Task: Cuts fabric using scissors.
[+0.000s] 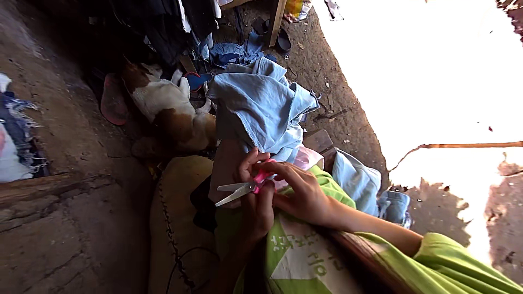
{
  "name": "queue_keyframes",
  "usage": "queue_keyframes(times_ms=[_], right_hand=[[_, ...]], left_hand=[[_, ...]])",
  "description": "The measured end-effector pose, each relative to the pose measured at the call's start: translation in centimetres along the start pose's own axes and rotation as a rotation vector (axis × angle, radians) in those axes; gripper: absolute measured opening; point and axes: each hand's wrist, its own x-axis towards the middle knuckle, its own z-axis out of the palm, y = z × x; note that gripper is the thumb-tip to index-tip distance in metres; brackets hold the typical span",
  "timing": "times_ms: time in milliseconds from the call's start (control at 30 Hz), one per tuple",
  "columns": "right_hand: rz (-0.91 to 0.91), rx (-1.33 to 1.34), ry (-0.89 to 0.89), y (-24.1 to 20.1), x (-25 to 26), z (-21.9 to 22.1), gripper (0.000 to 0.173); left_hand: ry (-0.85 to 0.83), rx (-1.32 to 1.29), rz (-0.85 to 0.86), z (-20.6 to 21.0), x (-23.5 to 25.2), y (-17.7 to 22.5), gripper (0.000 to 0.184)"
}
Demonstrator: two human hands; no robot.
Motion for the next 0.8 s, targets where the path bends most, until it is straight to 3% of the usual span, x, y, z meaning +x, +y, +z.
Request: queue_keyframes(times_ms=[167, 367, 600, 667, 733, 800], right_hand=[[-0.060, -0.255, -0.036, -0.7, -0.3, -1.7, 0.038], [-0.021, -0.287, 0.004, -1.3, -1.0, -1.7, 0.036], [0.045, -0.167, -0.055, -0.6, -1.3, -2.1, 0.034], [0.124, 0.022, -0.196, 0.2, -1.6, -2.8, 0.042], [0.264, 0.357, -0.374, 0.8, -1.6, -3.8, 0.047], [0.445, 0.685, -0.407, 1.1, -1.8, -4.6, 0.044]], left_hand=[[0.012, 0.163, 0.043, 0.5, -0.6, -0.6, 0.052], [-0.011, 0.201, 0.117, 1.1, -0.4, -0.6, 0.040], [-0.079, 0.487, 0.211, 0.9, -0.4, 0.2, 0.026], [-0.138, 0.503, 0.169, 0.7, -0.1, 0.6, 0.032], [-0.165, 0.451, 0.121, -0.2, 0.2, 0.7, 0.051], [-0.112, 0.421, 0.064, -1.5, 0.4, 0.7, 0.061]])
